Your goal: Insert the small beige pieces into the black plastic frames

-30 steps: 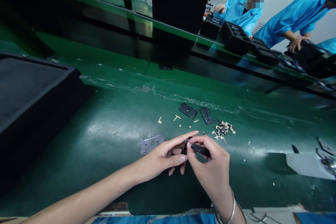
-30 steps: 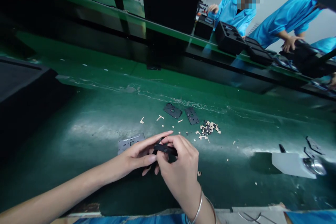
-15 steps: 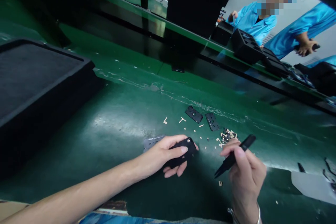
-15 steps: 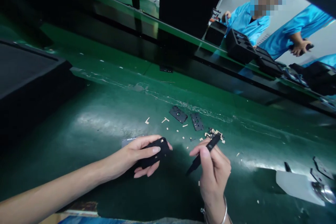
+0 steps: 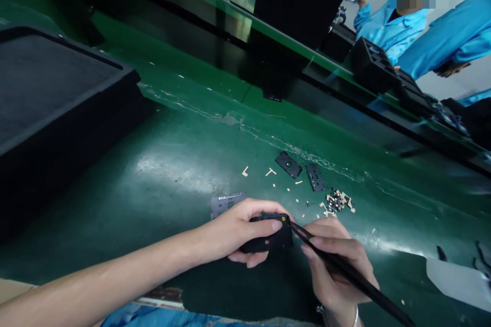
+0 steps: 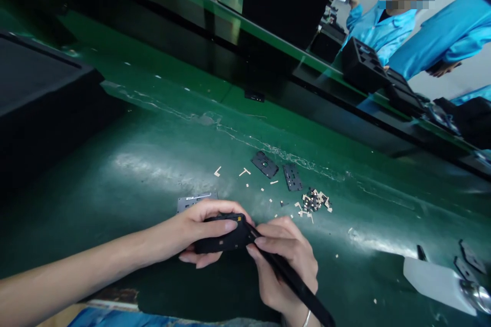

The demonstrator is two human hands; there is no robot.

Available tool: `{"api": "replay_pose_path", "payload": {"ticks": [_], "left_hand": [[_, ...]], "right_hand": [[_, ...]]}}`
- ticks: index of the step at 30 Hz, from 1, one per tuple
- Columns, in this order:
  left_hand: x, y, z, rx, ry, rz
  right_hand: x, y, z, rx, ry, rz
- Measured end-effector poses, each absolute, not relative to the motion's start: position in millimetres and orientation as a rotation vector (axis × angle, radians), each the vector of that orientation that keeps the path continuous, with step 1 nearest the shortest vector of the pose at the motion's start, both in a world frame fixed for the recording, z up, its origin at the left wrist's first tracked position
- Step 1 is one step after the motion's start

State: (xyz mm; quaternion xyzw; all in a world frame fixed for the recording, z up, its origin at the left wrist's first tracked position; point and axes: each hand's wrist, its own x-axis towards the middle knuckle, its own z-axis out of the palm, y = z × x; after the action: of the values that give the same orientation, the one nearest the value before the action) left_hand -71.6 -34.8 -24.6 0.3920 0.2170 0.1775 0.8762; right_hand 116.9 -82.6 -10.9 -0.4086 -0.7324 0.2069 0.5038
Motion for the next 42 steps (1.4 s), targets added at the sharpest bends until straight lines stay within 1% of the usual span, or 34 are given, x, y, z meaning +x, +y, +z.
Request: {"api": "replay_pose_path", "payload": {"ticks": [8, 17, 27, 32, 37, 40, 42], "left_hand": [[-71.4, -33.6, -23.4, 0.824, 0.432, 0.349], [-72.9, -33.1, -19.5, 0.875, 0.464, 0.294], [-73.7, -34.6, -16.6, 0.914, 0.541, 0.287], [-71.2, -36.7, -23.1, 0.919, 0.566, 0.331], [-69.8, -33.5, -20.7, 0.918, 0.567, 0.31], [-68.5, -34.0, -21.3, 0.915, 0.575, 0.326], [-67.4, -36.1, -24.4, 0.916, 0.572, 0.35]], "right_hand": [[114.9, -82.5, -10.3, -0.954, -1.778, 0.558], [111.0, -83.5, -14.2, -1.046, -1.541, 0.737], [111.5, -78.4, -17.2, -1.081, -1.525, 0.776], [111.6, -79.2, -15.6, -1.085, -1.592, 0.715], [109.5, -80.5, -15.6, -1.017, -1.728, 0.517], [108.1, -78.9, -17.2, -1.033, -1.57, 0.382], [107.6, -76.7, -18.5, -1.138, -1.441, 0.41]]}}
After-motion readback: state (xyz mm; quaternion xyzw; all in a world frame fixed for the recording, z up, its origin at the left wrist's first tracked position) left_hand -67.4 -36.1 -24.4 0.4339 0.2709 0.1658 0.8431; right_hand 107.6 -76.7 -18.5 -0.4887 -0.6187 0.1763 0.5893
